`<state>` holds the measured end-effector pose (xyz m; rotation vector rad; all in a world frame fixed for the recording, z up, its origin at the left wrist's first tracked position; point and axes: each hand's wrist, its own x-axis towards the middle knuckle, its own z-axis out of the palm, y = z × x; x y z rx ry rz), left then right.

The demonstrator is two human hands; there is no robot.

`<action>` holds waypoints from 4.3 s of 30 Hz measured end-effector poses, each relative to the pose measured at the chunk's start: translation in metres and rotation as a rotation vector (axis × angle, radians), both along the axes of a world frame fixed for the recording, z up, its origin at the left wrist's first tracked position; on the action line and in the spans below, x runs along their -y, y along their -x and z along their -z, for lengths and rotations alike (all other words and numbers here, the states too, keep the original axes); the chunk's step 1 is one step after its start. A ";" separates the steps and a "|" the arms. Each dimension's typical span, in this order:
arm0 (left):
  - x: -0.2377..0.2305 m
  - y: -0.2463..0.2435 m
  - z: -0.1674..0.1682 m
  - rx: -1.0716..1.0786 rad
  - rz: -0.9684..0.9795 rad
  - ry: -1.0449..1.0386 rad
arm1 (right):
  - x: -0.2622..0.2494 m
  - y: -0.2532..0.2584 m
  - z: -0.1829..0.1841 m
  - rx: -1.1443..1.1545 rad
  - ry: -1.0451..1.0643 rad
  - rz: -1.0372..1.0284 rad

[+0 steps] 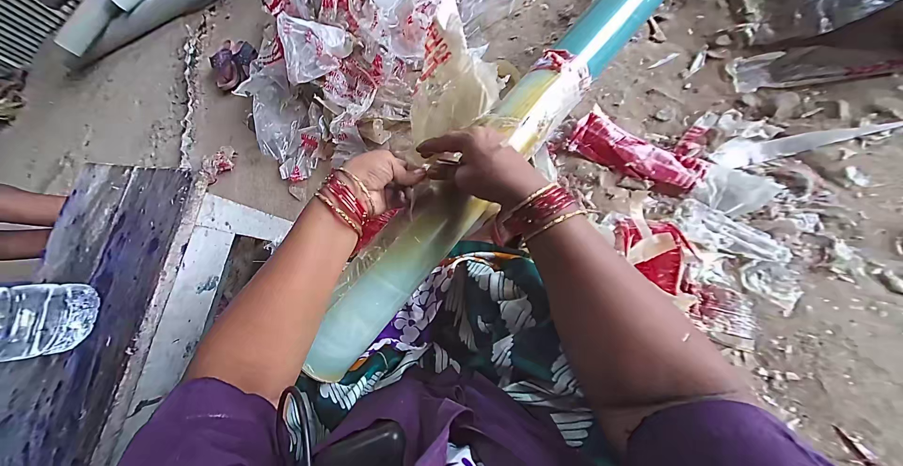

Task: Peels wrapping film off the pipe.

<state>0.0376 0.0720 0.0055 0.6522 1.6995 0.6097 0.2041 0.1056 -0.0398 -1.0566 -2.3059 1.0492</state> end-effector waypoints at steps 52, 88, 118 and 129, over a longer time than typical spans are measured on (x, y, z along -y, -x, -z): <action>0.199 0.091 -0.030 -1.145 0.243 -1.047 | 0.088 0.043 -0.014 -0.302 -0.559 -0.250; 0.206 0.058 -0.007 -0.416 -0.162 -0.617 | 0.066 0.010 -0.011 -0.122 -0.240 -0.483; 0.176 0.068 -0.031 -0.769 0.584 -0.976 | 0.027 -0.049 -0.022 -0.169 -0.022 -0.388; 0.167 0.071 -0.064 -1.241 0.870 -0.941 | 0.051 -0.012 -0.018 -0.234 -0.521 -0.178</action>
